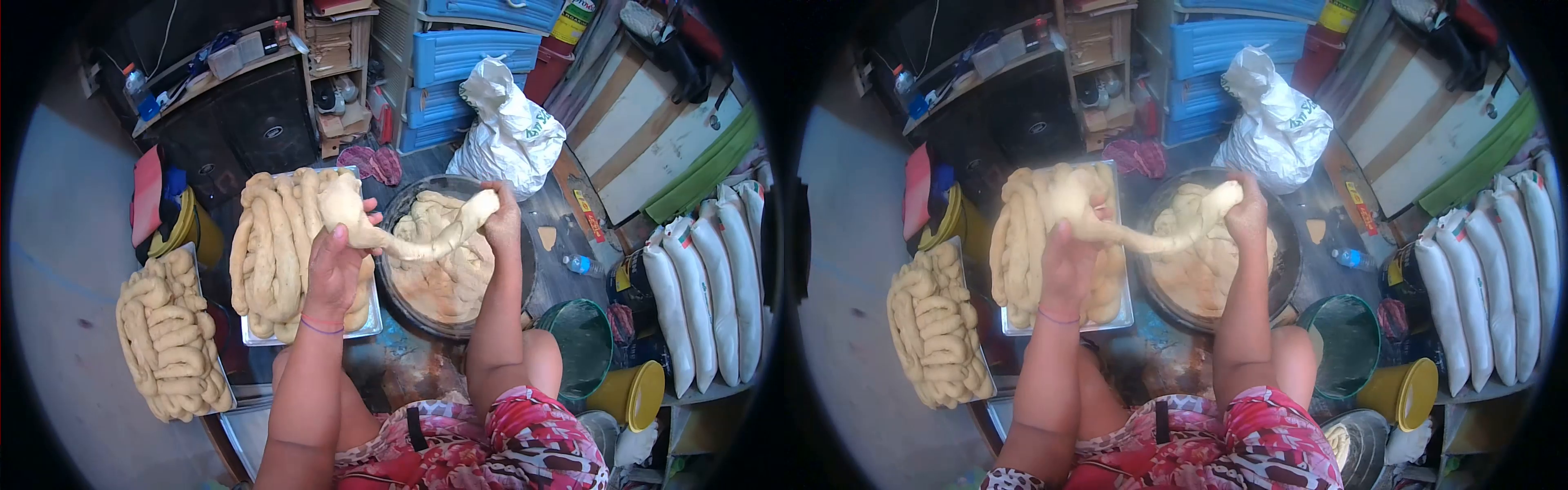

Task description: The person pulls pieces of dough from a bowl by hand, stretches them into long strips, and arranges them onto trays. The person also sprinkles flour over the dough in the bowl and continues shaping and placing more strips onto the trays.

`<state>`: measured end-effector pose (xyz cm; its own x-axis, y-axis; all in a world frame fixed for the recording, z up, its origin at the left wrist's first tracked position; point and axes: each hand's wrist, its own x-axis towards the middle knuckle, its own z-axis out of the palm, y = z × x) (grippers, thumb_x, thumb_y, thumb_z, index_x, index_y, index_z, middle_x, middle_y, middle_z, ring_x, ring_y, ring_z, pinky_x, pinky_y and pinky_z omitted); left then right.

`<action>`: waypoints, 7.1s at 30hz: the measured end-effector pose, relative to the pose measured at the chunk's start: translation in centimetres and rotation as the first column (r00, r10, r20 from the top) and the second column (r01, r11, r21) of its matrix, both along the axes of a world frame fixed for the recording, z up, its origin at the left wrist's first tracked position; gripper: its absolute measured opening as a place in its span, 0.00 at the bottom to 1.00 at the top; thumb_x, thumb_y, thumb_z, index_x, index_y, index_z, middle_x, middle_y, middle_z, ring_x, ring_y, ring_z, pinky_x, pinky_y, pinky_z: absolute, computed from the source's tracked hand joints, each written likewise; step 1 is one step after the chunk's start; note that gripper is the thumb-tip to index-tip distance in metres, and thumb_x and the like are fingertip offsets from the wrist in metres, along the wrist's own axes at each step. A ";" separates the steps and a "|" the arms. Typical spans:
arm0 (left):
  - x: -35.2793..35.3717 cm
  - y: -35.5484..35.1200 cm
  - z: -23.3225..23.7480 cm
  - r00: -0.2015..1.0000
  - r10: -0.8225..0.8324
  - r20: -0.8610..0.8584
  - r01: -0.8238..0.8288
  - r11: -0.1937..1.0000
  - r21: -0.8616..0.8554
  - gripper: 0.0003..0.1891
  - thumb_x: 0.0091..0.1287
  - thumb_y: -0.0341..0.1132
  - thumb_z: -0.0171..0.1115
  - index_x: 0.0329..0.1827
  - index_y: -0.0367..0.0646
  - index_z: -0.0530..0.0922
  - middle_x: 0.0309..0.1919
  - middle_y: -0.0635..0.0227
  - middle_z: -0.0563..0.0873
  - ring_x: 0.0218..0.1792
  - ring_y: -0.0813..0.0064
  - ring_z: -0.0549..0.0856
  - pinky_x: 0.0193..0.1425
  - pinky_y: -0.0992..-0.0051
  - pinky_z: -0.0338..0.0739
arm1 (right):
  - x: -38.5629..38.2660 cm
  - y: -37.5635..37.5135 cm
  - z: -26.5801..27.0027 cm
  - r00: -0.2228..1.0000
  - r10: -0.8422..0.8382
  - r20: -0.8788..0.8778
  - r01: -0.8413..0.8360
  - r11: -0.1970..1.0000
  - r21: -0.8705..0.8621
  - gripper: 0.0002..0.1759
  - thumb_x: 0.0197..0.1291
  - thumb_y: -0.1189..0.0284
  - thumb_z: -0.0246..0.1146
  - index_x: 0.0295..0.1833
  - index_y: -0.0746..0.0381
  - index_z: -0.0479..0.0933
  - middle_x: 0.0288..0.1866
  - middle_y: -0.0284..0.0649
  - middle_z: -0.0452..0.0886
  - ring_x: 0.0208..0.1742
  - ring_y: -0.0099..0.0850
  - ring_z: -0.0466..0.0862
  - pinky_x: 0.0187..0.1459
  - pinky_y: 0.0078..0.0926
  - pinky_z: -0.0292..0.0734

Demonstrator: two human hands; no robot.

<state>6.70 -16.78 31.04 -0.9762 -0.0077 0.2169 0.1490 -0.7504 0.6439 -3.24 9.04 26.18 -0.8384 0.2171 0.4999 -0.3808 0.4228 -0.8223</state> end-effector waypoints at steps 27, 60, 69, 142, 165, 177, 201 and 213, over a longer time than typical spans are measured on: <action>-0.2 3.3 -6.3 0.822 0.141 0.552 0.187 0.849 -0.495 0.17 0.62 0.37 0.63 0.47 0.32 0.77 0.40 0.65 0.82 0.41 0.75 0.80 0.44 0.76 0.75 | 7.9 -3.8 -36.0 0.268 -0.486 0.832 -0.067 0.852 0.519 0.25 0.51 0.62 0.60 0.51 0.69 0.71 0.46 0.58 0.78 0.50 0.51 0.79 0.52 0.46 0.71; -2.0 -2.4 2.1 0.981 0.115 -0.155 -0.081 0.974 0.214 0.27 0.68 0.43 0.53 0.67 0.40 0.61 0.60 0.57 0.73 0.64 0.54 0.69 0.63 0.44 0.68 | 5.4 0.1 -29.0 0.705 0.284 0.649 -0.503 0.846 0.176 0.23 0.45 0.71 0.70 0.49 0.65 0.75 0.38 0.40 0.82 0.42 0.29 0.80 0.45 0.29 0.75; -0.3 -6.5 2.1 0.971 0.159 -0.179 -0.107 0.957 0.269 0.28 0.68 0.43 0.52 0.68 0.41 0.59 0.61 0.55 0.72 0.66 0.54 0.66 0.65 0.45 0.66 | 10.6 4.6 -32.2 0.663 -0.077 0.744 -0.099 0.977 0.190 0.18 0.47 0.65 0.70 0.41 0.65 0.77 0.31 0.48 0.81 0.32 0.41 0.81 0.35 0.34 0.74; 2.0 -15.4 5.5 0.903 0.370 -0.218 -0.347 0.329 -0.878 0.17 0.58 0.39 0.66 0.46 0.38 0.78 0.40 0.64 0.82 0.42 0.71 0.83 0.50 0.72 0.77 | 4.2 -18.6 -5.3 0.740 0.611 0.281 -0.672 0.687 0.276 0.29 0.51 0.71 0.68 0.60 0.60 0.70 0.53 0.48 0.74 0.54 0.38 0.75 0.56 0.29 0.69; 3.3 -16.9 -4.6 0.890 0.424 -0.168 0.056 -0.467 -0.882 0.28 0.39 0.37 0.75 0.47 0.50 0.75 0.49 0.67 0.75 0.57 0.60 0.72 0.57 0.56 0.65 | 4.2 -17.3 -5.1 0.821 0.521 0.232 -0.567 0.701 0.432 0.27 0.39 0.70 0.66 0.51 0.61 0.72 0.47 0.49 0.75 0.51 0.48 0.75 0.53 0.39 0.71; 1.1 -23.4 -11.1 0.936 0.352 0.006 0.058 -0.137 -0.989 0.46 0.43 0.34 0.71 0.69 0.41 0.60 0.64 0.48 0.68 0.66 0.55 0.67 0.71 0.69 0.58 | 3.2 -17.7 -6.0 0.787 0.543 0.293 -0.609 0.608 0.509 0.41 0.44 0.65 0.64 0.68 0.54 0.60 0.63 0.48 0.67 0.66 0.46 0.65 0.63 0.45 0.58; 4.2 2.2 -4.9 0.910 -0.300 0.286 0.134 -0.441 -0.888 0.34 0.57 0.48 0.63 0.64 0.38 0.67 0.56 0.49 0.76 0.57 0.52 0.76 0.60 0.64 0.70 | 3.9 6.9 -7.4 0.588 0.146 0.796 -0.713 0.560 0.423 0.37 0.53 0.55 0.64 0.66 0.62 0.65 0.62 0.53 0.72 0.62 0.47 0.72 0.61 0.38 0.67; 0.6 3.4 -6.6 0.931 -0.325 0.167 0.062 -0.311 -0.948 0.32 0.56 0.46 0.64 0.62 0.38 0.69 0.54 0.50 0.77 0.55 0.51 0.76 0.58 0.63 0.70 | 1.9 10.4 -22.6 0.371 -0.270 0.888 -0.623 0.637 0.454 0.33 0.47 0.59 0.67 0.58 0.66 0.73 0.56 0.53 0.77 0.56 0.45 0.78 0.57 0.33 0.71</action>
<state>7.28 -13.34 24.46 -0.8307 0.5138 -0.2143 0.3246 0.7598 0.5634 -1.30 19.49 3.60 -0.7908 0.0036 -0.6121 0.1613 0.9659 -0.2027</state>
